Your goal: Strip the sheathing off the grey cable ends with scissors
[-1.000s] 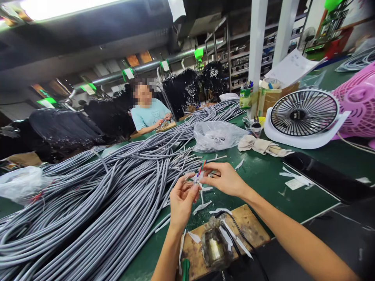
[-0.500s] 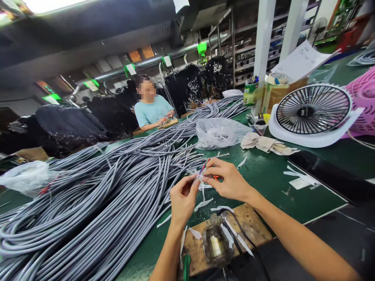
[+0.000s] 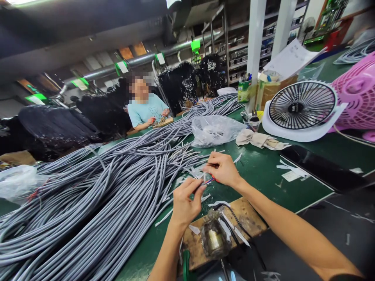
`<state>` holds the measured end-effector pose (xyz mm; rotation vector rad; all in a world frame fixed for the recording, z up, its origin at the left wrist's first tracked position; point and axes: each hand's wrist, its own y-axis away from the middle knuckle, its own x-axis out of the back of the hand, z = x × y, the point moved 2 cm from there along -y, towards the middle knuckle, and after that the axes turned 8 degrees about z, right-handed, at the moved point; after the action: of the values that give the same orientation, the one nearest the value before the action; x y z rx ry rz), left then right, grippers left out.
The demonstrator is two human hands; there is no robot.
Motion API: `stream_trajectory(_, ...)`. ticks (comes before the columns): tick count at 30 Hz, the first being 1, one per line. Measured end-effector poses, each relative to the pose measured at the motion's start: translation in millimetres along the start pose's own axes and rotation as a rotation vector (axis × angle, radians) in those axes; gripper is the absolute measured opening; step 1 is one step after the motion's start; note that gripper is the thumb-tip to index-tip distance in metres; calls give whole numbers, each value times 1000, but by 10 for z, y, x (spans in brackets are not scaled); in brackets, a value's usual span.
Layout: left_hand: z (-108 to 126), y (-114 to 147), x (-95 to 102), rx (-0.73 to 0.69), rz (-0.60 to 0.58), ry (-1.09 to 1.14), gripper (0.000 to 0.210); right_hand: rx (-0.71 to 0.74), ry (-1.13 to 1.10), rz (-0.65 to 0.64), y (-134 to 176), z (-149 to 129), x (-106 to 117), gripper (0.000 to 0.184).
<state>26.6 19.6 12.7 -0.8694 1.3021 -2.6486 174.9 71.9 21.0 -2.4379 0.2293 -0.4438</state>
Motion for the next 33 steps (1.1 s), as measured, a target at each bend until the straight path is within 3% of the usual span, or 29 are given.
stream_trajectory(3, -3, 9, 2, 68, 55, 61, 12, -86, -72, -88, -29, 64, -24, 24)
stream_trajectory(6, -35, 8, -7, 273, 142, 152, 10, -139, -138, -216, -47, 112, -44, 29)
stream_trajectory(10, -121, 4, -33, 590, 240, 348, 17, -132, -173, -268, -41, 92, -42, 34)
stream_trajectory(14, -190, -12, -28, 735, 371, 622, 19, -105, -220, -349, 1, 34, -65, 34)
stream_trajectory(17, -202, -26, -20, 777, 316, 777, 21, -90, -120, -471, 48, 42, -111, 39)
stream_trajectory(20, -201, -33, -10, 769, 169, 827, 26, -22, 224, -570, 79, 105, -134, 40)
stream_trajectory(25, -232, -25, 5, 765, 32, 857, 30, -65, 573, -522, 72, 278, -84, 18)
stream_trajectory(29, -210, -39, 37, 744, 28, 878, 29, -158, 756, -482, 88, 401, -69, 15)
stream_trajectory(33, -145, -72, 112, 663, 146, 903, 22, -188, 795, -441, 53, 395, -31, 10)
